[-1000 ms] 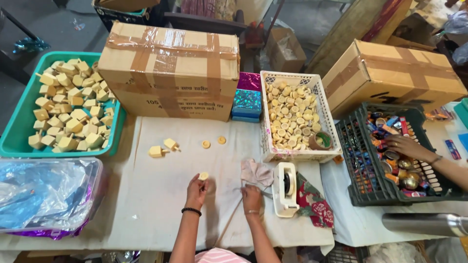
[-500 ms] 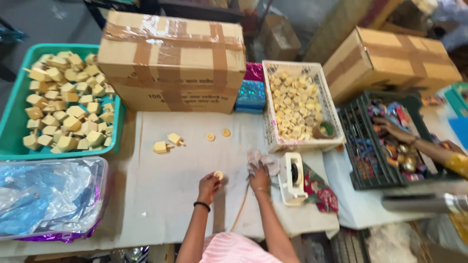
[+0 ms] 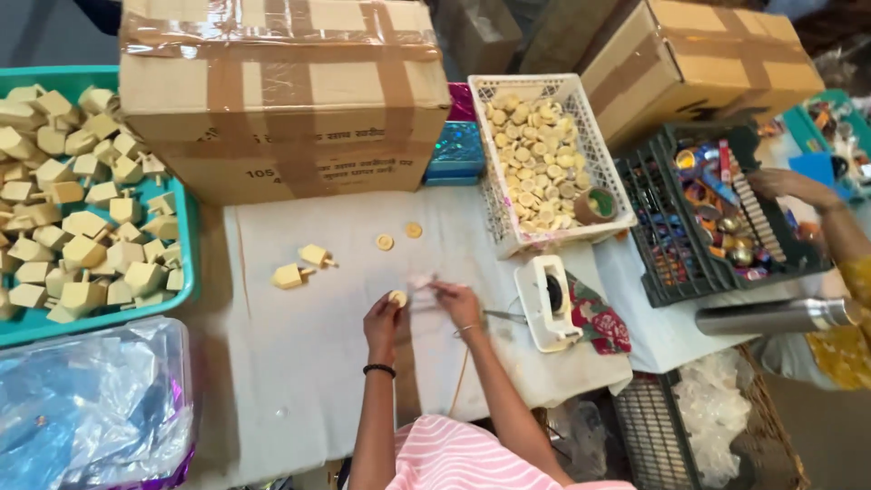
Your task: The person wraps a small object in shiny blue foil on a table, using a tape dispenser to seal it. After placing the wrapped item aside, they pick up small wooden pieces and round wooden discs from nearby containers and wipe them with a cloth.
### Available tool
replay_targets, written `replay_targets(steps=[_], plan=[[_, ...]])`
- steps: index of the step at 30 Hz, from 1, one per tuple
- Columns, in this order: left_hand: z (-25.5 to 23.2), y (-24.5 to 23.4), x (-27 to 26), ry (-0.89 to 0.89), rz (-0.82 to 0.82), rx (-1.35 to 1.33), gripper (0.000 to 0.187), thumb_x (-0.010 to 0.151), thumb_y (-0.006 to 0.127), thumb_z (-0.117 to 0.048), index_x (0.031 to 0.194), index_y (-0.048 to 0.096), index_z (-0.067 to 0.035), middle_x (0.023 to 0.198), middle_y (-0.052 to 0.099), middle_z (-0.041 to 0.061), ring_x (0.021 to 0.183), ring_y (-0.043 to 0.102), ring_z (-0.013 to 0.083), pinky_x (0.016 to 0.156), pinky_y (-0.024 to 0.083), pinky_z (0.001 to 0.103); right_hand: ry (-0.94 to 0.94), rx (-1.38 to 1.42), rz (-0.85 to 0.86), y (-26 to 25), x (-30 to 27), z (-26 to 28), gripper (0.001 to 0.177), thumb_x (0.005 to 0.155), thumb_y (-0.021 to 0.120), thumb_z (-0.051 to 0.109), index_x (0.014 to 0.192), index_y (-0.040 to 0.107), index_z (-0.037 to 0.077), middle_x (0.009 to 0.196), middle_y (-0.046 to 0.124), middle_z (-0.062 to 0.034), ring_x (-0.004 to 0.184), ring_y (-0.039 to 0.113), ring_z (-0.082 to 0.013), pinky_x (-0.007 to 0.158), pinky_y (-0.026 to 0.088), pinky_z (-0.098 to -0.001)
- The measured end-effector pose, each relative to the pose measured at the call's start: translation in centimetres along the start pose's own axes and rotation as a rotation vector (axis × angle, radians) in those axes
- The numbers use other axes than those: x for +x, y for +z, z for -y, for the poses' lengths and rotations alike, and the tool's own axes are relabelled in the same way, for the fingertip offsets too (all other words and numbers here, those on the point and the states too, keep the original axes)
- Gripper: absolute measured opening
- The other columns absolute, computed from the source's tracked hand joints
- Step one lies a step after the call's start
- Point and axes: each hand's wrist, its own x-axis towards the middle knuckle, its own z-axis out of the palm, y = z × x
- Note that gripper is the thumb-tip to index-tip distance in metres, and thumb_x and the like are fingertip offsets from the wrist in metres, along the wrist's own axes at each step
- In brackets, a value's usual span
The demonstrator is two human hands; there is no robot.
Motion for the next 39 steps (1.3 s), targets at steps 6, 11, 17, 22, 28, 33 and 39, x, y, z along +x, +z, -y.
replay_targets(steps=[6,11,17,22,28,33,39], plan=[[-1.0,-0.2,0.6,0.321,0.04,0.598,0.015,0.087,0.064,-0.007,0.079,0.072,0.003,0.064,0.064,0.011,0.06,0.055,0.0126,0.057,0.047,0.032,0.034,0.274,-0.009,6.0,0.5,2.1,0.04,0.083,0.069,-0.005,0.118,0.078,0.011,0.098,0.074,-0.0068,0.083,0.071,-0.0081,0.081,0.063,-0.0256],[-4.9,0.7,-0.3,0.43,-0.012,0.784,0.01,0.083,0.065,-0.007,0.082,0.074,-0.003,0.067,0.069,0.015,0.059,0.065,0.019,0.061,0.053,0.034,-0.281,-0.327,0.02,6.1,1.3,7.9,0.026,0.079,0.076,-0.002,0.102,0.082,0.008,0.108,0.075,-0.0085,0.081,0.073,-0.019,0.072,0.058,-0.0287],[-7.6,2.8,-0.9,0.442,-0.049,0.828,0.013,0.083,0.068,-0.006,0.091,0.078,-0.006,0.079,0.073,0.018,0.07,0.072,0.0291,0.069,0.056,0.036,0.036,-0.051,-0.136,8.2,2.7,3.7,0.027,0.088,0.072,0.001,0.112,0.081,0.009,0.097,0.079,-0.0068,0.08,0.071,-0.0139,0.073,0.057,-0.0273],[-7.7,4.2,-1.8,0.534,-0.053,0.719,0.02,0.081,0.076,-0.008,0.1,0.079,-0.007,0.094,0.077,0.013,0.083,0.075,0.0262,0.076,0.057,0.035,0.591,0.76,-0.157,10.8,4.4,-6.4,0.024,0.088,0.068,0.0,0.107,0.081,0.005,0.093,0.076,-0.0006,0.074,0.065,-0.011,0.065,0.051,-0.0273],[-6.4,4.0,-0.1,0.43,-0.051,0.706,0.023,0.086,0.075,-0.012,0.108,0.076,-0.005,0.1,0.077,0.013,0.086,0.075,0.0266,0.078,0.057,0.035,0.326,0.17,-0.158,7.3,3.9,3.8,0.027,0.088,0.07,-0.001,0.112,0.08,0.007,0.095,0.081,-0.0024,0.078,0.068,-0.0075,0.073,0.056,-0.0242],[-7.7,4.3,0.3,0.424,0.046,0.83,0.023,0.09,0.075,-0.012,0.11,0.074,0.0,0.092,0.073,0.018,0.078,0.07,0.0303,0.072,0.054,0.037,-0.21,-0.188,-0.078,5.6,4.3,7.2,0.029,0.082,0.074,-0.002,0.108,0.081,0.009,0.095,0.078,-0.0119,0.076,0.074,-0.0175,0.07,0.059,-0.0267],[-5.2,3.3,2.5,0.567,0.003,0.751,0.022,0.084,0.078,-0.008,0.104,0.075,0.0,0.09,0.075,0.014,0.076,0.073,0.0215,0.071,0.056,0.032,-0.122,-0.153,-0.148,6.1,4.3,7.7,0.028,0.08,0.078,0.002,0.108,0.08,0.005,0.091,0.077,-0.0115,0.075,0.076,-0.0157,0.07,0.061,-0.0261]])
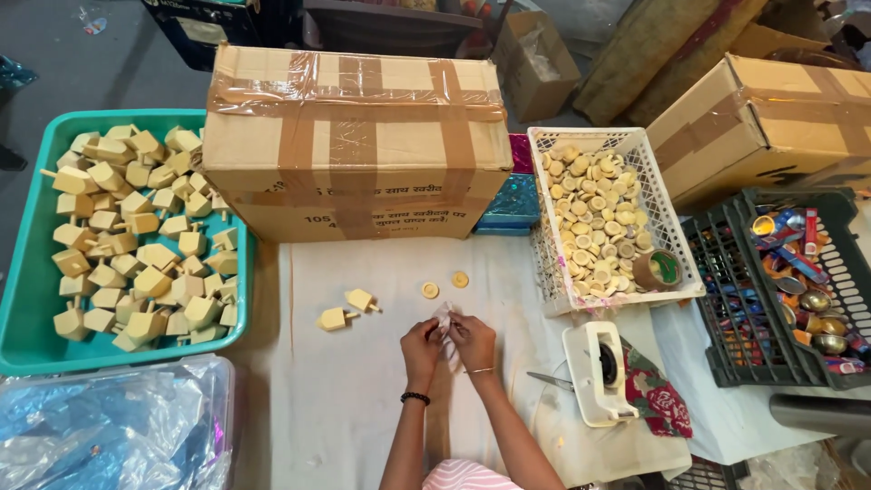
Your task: The person wraps a small object in shiny blue foil on a table, using a tape dispenser to seal it. After placing the wrapped item aside, they pick up small wooden pieces and round wooden discs from nearby containers and wipe them with a cloth.
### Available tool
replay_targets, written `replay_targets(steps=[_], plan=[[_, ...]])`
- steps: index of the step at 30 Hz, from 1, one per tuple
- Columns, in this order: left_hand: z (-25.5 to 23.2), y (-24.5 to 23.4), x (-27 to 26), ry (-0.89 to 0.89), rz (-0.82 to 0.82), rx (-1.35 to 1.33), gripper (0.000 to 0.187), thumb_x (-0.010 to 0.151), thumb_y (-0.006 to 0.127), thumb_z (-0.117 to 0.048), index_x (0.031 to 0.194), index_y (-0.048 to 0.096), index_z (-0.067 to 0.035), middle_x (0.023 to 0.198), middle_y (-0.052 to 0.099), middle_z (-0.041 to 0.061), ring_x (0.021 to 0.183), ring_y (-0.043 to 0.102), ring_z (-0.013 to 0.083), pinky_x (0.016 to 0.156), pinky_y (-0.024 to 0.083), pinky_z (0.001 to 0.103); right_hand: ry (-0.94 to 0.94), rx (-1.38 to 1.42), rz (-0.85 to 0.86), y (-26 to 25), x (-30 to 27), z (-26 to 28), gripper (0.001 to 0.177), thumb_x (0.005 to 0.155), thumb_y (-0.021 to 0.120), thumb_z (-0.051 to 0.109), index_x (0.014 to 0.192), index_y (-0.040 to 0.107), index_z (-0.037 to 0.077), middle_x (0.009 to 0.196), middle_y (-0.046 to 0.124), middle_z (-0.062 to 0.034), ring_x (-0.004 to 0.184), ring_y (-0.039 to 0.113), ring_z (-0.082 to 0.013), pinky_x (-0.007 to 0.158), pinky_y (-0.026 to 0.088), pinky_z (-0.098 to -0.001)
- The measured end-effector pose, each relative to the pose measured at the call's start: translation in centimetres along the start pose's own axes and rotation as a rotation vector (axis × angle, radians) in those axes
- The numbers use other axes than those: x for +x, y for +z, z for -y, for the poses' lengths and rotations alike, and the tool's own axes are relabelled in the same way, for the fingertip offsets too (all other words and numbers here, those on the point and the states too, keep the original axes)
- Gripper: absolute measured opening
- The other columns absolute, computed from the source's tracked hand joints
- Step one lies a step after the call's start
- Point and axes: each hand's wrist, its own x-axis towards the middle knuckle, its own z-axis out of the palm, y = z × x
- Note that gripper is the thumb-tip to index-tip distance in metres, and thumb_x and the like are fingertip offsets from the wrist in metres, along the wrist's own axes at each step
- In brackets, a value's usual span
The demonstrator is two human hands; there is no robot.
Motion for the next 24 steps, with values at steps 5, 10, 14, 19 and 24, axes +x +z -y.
replay_targets(steps=[5,10,14,19,24], plan=[[-3.8,-1.0,-0.3,-0.099,-0.035,-0.109,0.023,0.085,0.073,-0.003,0.107,0.079,-0.004,0.094,0.077,0.012,0.076,0.072,0.0198,0.071,0.056,0.032,0.459,0.484,-0.115,4.0,-0.7,-6.4,0.021,0.085,0.076,0.001,0.105,0.079,-0.003,0.092,0.079,-0.0079,0.078,0.071,-0.0122,0.07,0.056,-0.0255],[-3.2,-1.3,-0.1,-0.143,-0.046,-0.145,0.022,0.086,0.076,-0.005,0.107,0.08,-0.004,0.094,0.08,0.013,0.077,0.072,0.0195,0.072,0.056,0.031,0.783,0.859,-0.028,4.0,-0.1,-7.3,0.02,0.086,0.073,0.005,0.103,0.079,-0.004,0.089,0.079,-0.0073,0.074,0.071,-0.013,0.069,0.056,-0.0258],[-1.0,-0.9,0.3,-0.183,0.126,-0.154,0.027,0.088,0.074,-0.008,0.115,0.075,-0.003,0.098,0.08,0.012,0.083,0.075,0.0153,0.075,0.058,0.029,0.283,0.168,-0.028,1.7,0.3,-3.2,0.024,0.079,0.079,0.005,0.103,0.08,0.0,0.089,0.079,-0.0095,0.076,0.075,-0.0133,0.071,0.06,-0.0265],[0.0,-0.8,0.2,-0.194,0.109,-0.187,0.029,0.088,0.076,-0.009,0.115,0.074,0.0,0.098,0.08,0.013,0.083,0.075,0.0133,0.074,0.059,0.029,0.095,-0.045,0.045,0.0,0.3,0.0,0.027,0.076,0.08,0.004,0.103,0.081,0.004,0.088,0.077,-0.0139,0.074,0.077,-0.0182,0.07,0.06,-0.0283],[-1.8,-2.1,0.0,-0.228,0.011,-0.12,0.026,0.088,0.076,-0.014,0.11,0.078,-0.001,0.088,0.081,0.012,0.075,0.074,0.0134,0.071,0.056,0.028,0.169,0.1,-0.107,0.1,-0.1,-0.2,0.023,0.084,0.076,0.0,0.105,0.081,0.007,0.094,0.081,-0.0115,0.08,0.079,-0.0152,0.075,0.06,-0.0265]])
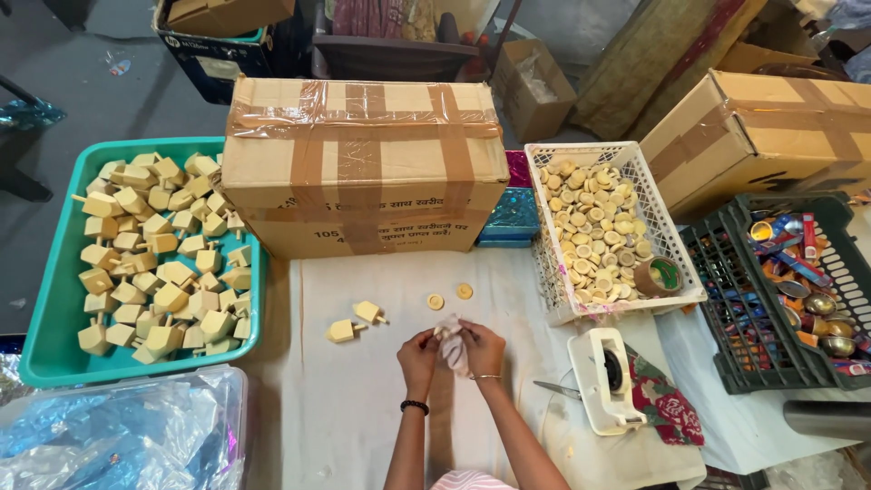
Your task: The person wraps a small object in shiny blue foil on a table, using a tape dispenser to seal it. After placing the wrapped item aside, they pick up small wooden pieces and round wooden discs from nearby containers and wipe them with a cloth.
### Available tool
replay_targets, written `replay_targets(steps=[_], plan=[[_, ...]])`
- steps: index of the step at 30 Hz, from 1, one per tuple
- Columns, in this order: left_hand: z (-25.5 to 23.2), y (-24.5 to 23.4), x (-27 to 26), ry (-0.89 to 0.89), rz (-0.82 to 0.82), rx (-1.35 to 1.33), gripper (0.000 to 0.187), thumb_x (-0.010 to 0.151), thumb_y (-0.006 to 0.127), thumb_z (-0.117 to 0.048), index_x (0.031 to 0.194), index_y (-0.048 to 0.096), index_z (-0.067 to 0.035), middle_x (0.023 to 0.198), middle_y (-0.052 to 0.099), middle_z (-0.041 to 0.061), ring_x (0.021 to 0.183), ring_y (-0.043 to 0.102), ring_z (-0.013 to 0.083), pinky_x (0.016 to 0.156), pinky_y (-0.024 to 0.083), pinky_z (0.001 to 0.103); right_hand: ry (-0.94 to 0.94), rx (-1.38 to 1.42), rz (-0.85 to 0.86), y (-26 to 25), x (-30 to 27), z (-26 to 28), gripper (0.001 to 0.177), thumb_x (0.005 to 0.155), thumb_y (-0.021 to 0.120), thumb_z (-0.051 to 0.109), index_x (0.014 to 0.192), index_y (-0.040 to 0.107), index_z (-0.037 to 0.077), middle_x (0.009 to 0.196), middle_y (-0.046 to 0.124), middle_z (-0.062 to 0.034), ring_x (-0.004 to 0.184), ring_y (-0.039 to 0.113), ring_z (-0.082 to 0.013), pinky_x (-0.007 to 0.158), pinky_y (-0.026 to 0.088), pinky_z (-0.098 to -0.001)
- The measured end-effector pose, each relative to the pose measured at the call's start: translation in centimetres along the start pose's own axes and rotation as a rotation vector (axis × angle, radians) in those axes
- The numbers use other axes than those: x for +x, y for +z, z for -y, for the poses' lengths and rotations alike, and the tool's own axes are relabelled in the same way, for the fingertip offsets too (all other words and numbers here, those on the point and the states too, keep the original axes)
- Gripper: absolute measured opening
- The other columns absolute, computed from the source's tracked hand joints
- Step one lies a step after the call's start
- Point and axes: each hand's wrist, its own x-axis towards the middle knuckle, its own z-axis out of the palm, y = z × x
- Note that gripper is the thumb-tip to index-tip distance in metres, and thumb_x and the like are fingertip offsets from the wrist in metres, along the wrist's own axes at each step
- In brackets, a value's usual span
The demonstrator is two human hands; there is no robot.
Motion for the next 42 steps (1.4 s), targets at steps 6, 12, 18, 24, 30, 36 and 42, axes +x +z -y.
replay_targets(steps=[6,12,18,24,30,36,42], plan=[[0.5,-1.0,0.2,-0.075,0.048,-0.173,0.025,0.084,0.076,-0.007,0.105,0.077,0.006,0.08,0.077,0.008,0.069,0.064,0.01,0.066,0.052,0.026,-0.253,0.137,0.294,-0.8,0.6,0.5,0.038,0.084,0.058,-0.012,0.112,0.079,0.003,0.113,0.08,-0.013,0.1,0.075,-0.0145,0.089,0.057,-0.0257],[2.1,-1.1,1.0,-0.15,0.136,-0.226,0.027,0.076,0.056,0.007,0.094,0.077,0.01,0.072,0.071,0.009,0.061,0.06,0.0141,0.057,0.048,0.031,-0.184,0.131,0.264,-1.6,-0.5,3.1,0.029,0.081,0.071,-0.006,0.108,0.078,0.004,0.112,0.077,-0.0111,0.09,0.074,-0.0144,0.083,0.061,-0.0274],[-0.1,-2.0,-0.3,0.119,0.134,0.221,0.019,0.075,0.066,0.0,0.089,0.079,0.001,0.071,0.073,0.018,0.058,0.068,0.0233,0.06,0.053,0.034,-0.122,-0.004,0.132,-2.1,-2.6,3.5,0.021,0.087,0.072,0.003,0.107,0.08,0.004,0.097,0.079,-0.0058,0.08,0.077,-0.0148,0.073,0.061,-0.0262],[-3.9,-1.6,-3.8,0.31,0.044,0.161,0.021,0.077,0.067,-0.001,0.095,0.078,-0.002,0.082,0.075,0.018,0.07,0.075,0.0254,0.067,0.057,0.033,0.61,0.893,0.051,1.2,-2.8,-3.8,0.022,0.092,0.068,0.008,0.112,0.074,0.0,0.096,0.078,-0.0054,0.079,0.073,-0.0154,0.072,0.058,-0.0293],[-4.8,-2.3,-4.5,0.255,0.157,-0.026,0.022,0.084,0.07,-0.007,0.105,0.073,-0.003,0.088,0.078,0.013,0.078,0.076,0.0216,0.068,0.058,0.032,0.403,0.565,0.09,0.2,-2.0,-4.7,0.026,0.09,0.072,0.001,0.114,0.077,-0.004,0.092,0.077,-0.0077,0.074,0.066,-0.0152,0.068,0.054,-0.0297],[-2.8,-1.0,-3.5,0.32,0.159,0.252,0.019,0.082,0.076,-0.009,0.099,0.076,-0.001,0.084,0.076,0.018,0.074,0.074,0.0253,0.07,0.057,0.034,-0.27,-0.04,-0.028,-2.6,-3.0,1.0,0.023,0.085,0.075,0.003,0.107,0.081,0.002,0.093,0.077,-0.0028,0.075,0.073,-0.012,0.071,0.058,-0.0271],[-0.2,0.9,-2.0,0.372,0.061,0.102,0.024,0.082,0.072,-0.006,0.105,0.077,-0.001,0.093,0.078,0.017,0.082,0.078,0.0227,0.075,0.059,0.032,0.52,0.747,0.016,1.4,-1.9,-9.0,0.023,0.094,0.071,0.005,0.115,0.076,-0.004,0.097,0.077,-0.0067,0.08,0.066,-0.0175,0.073,0.053,-0.0315]])
